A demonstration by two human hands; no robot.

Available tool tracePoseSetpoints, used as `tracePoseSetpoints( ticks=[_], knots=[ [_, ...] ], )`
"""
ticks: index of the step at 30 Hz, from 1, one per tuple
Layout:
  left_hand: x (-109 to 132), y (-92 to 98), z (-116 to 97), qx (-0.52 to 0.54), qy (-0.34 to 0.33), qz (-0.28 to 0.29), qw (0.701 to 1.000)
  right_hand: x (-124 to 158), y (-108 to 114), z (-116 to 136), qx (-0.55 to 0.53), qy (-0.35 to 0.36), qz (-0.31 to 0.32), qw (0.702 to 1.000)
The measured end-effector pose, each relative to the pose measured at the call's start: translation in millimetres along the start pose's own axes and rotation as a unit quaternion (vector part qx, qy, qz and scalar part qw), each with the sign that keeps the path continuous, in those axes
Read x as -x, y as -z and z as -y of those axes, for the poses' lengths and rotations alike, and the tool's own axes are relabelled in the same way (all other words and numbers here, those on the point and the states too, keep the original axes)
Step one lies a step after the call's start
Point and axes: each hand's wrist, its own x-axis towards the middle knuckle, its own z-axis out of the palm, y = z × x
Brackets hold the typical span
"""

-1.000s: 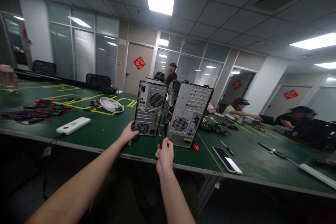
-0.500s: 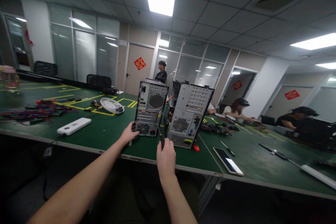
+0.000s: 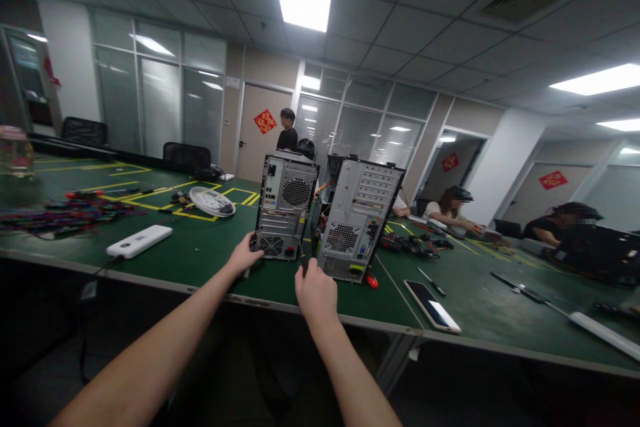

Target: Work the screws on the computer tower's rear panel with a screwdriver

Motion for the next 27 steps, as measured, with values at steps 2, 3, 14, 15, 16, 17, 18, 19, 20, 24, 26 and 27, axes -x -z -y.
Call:
tracePoseSetpoints(
  ticks=[2, 3, 14, 15, 16, 17, 18, 19, 20, 24, 26, 27],
  knots=[
    [0.6, 0.8, -1.4, -0.005, 0.002, 0.004, 1.000, 1.6, -2.4, 0.5, -0.025, -0.018, -0.005, 1.000],
    [0.9, 1.2, -2.0, -0.007, 0.004, 0.005, 1.000, 2.4, -3.6, 0.7, -0.038, -0.026, -0.007, 0.999],
    [4.0, 2.9, -6.0, -0.009, 0.013, 0.008, 1.000, 7.2, -11.2, 5.4, -0.140, -0.127, -0.024, 0.982],
    [4.1, 2.9, -5.9, -0.005, 0.012, 0.008, 1.000, 7.2, -11.6, 4.9, -0.154, -0.136, -0.027, 0.978],
    [4.1, 2.9, -5.8, 0.000, 0.011, 0.008, 1.000, 7.0, -11.9, 4.2, -0.170, -0.147, -0.031, 0.974],
    [4.1, 2.8, -5.6, 0.004, 0.010, 0.008, 1.000, 6.9, -12.2, 3.4, -0.187, -0.159, -0.033, 0.969],
    [4.1, 2.8, -5.4, 0.006, 0.011, 0.008, 1.000, 6.8, -12.4, 2.8, -0.202, -0.171, -0.035, 0.964],
    [4.0, 2.7, -5.3, 0.007, 0.011, 0.007, 1.000, 7.0, -12.6, 2.6, -0.212, -0.181, -0.035, 0.960],
    [4.0, 2.7, -5.2, 0.006, 0.010, 0.007, 1.000, 7.5, -12.9, 3.0, -0.217, -0.185, -0.034, 0.958],
    [3.4, 2.7, -5.1, -0.001, 0.005, 0.005, 1.000, 12.8, -14.4, 11.0, -0.157, -0.161, -0.001, 0.974],
    [2.8, 2.4, -4.5, 0.000, 0.006, 0.010, 1.000, 15.7, -15.1, 16.2, -0.115, -0.147, 0.016, 0.982],
    [2.5, 2.3, -3.9, 0.001, 0.006, 0.012, 1.000, 16.6, -15.2, 18.1, -0.099, -0.142, 0.020, 0.985]
  ],
)
